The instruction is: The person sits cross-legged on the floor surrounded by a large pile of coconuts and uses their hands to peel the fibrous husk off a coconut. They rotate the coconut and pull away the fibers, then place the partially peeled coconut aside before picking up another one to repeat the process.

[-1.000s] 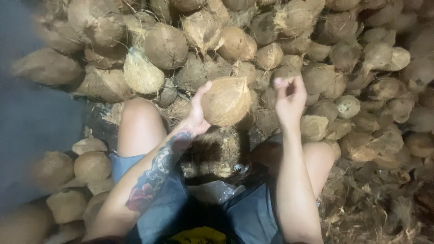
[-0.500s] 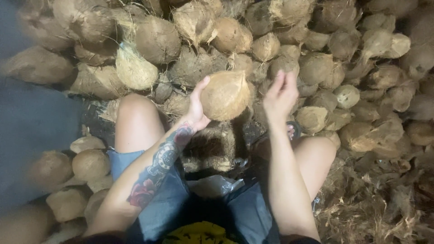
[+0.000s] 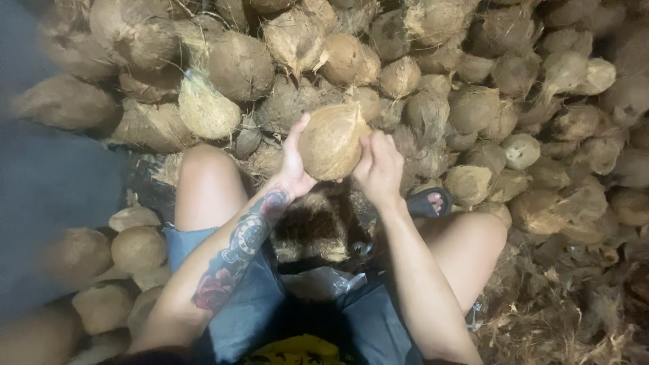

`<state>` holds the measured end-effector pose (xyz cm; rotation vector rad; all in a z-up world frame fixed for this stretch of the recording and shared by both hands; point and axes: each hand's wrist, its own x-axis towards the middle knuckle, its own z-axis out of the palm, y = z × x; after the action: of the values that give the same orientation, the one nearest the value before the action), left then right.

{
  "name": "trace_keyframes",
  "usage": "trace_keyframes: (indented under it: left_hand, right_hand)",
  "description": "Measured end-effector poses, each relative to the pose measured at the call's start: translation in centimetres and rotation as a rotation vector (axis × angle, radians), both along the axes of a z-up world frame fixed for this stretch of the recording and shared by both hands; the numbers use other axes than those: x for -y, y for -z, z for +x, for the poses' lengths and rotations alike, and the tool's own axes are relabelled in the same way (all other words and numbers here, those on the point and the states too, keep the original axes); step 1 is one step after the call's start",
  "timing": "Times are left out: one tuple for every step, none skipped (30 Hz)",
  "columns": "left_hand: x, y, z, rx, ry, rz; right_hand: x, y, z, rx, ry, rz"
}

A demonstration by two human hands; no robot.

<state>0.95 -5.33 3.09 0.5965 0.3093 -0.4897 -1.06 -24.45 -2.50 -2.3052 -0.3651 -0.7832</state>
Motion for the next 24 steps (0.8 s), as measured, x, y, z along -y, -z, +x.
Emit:
trace_keyframes:
  left_hand:
    - [0.1, 0.2, -0.4, 0.002, 0.006, 0.001]
    - [0.1, 0.3, -0.8, -0.035, -0.041, -0.008]
    - [0.3, 0.6, -1.4, -0.076, -0.091, -0.021]
    - [0.5, 0.1, -1.6, -0.079, -0.089, -0.024]
    - [0.5, -0.3, -1.9, -0.088, -0.094, -0.04]
    - [0.4, -0.8, -2.2, -0.098, -0.1, -0.055]
    - [0.1, -0.7, -2.2, -0.09, -0.102, -0.054]
    - [-0.1, -0.6, -2.2, -0.105, -0.105, -0.067]
    - [-0.1, -0.5, -2.3, -0.123, -0.103, -0.081]
    - [0.1, -0.9, -2.1, -0.119, -0.099, -0.082]
    - [0.0, -1.2, -2.2, -0.117, -0.098, -0.089]
    - [-0.3, -1.4, -2.3, -0.115, -0.096, -0.096]
    - [-0.4, -1.0, -1.9, -0.118, -0.109, -0.093]
    - [-0.6, -0.7, -1.5, -0.093, -0.074, -0.113]
    - [-0.5, -0.6, -0.9, -0.064, -0.033, -0.134]
    - [-0.3, -0.9, -1.2, -0.063, -0.04, -0.133]
    - [0.0, -1.1, -1.6, -0.07, -0.073, -0.125]
    - [0.2, -1.2, -2.0, -0.077, -0.105, -0.118]
    - [0.1, -2.0, -2.0, -0.078, -0.111, -0.118]
    - [0.0, -2.8, -2.0, -0.034, -0.083, -0.046]
    - [0.0, -3.6, -2.0, 0.01, -0.051, 0.026]
    - [-0.2, -4.4, -2.1, 0.009, -0.054, 0.025]
    - [-0.4, -5.1, -2.1, 0.086, 0.068, 0.269]
    - [-0.6, -5.9, -2.2, 0.162, 0.191, 0.513]
  right_hand:
    - [-0.5, -1.7, 0.1, 0.002, 0.006, 0.001]
    - [-0.9, -3.4, 0.3, -0.029, 0.082, 0.215]
    - [-1.2, -5.0, 0.3, -0.063, 0.155, 0.425]
    - [0.5, -5.5, 0.7, -0.065, 0.158, 0.422]
    - [2.0, -6.0, 1.4, -0.15, 0.208, 0.517]
    - [3.5, -6.5, 2.1, -0.236, 0.259, 0.61]
    - [3.8, -6.6, 1.9, -0.23, 0.255, 0.612]
    - [4.2, -6.8, 1.7, -0.268, 0.229, 0.464]
    - [4.9, -7.0, 1.4, -0.305, 0.21, 0.314]
    - [4.1, -8.4, 0.7, -0.3, 0.213, 0.314]
    - [2.9, -9.6, 0.0, -0.357, 0.177, 0.276]
    - [1.6, -10.8, -0.7, -0.414, 0.14, 0.237]
    - [0.8, -10.6, -0.8, -0.42, 0.128, 0.236]
    - [0.0, -10.4, -1.0, -0.498, -0.01, 0.363]
    - [-0.5, -10.4, -1.1, -0.57, -0.144, 0.487]
    - [-2.2, -12.5, -2.1, -0.572, -0.151, 0.487]
    - [-3.9, -14.6, -3.2, -0.65, -0.191, 0.392]
    - [-5.5, -16.6, -4.3, -0.725, -0.232, 0.296]
    - [-5.4, -15.5, -4.0, -0.728, -0.236, 0.295]
    - [-5.2, -14.4, -3.8, -0.694, -0.246, 0.323]
    - [-5.0, -13.2, -3.6, -0.659, -0.253, 0.351]
    - [-4.6, -12.8, -3.5, -0.661, -0.254, 0.349]
    - [-4.2, -12.4, -3.4, -0.625, -0.216, 0.366]
    - [-3.8, -11.9, -3.2, -0.589, -0.177, 0.382]
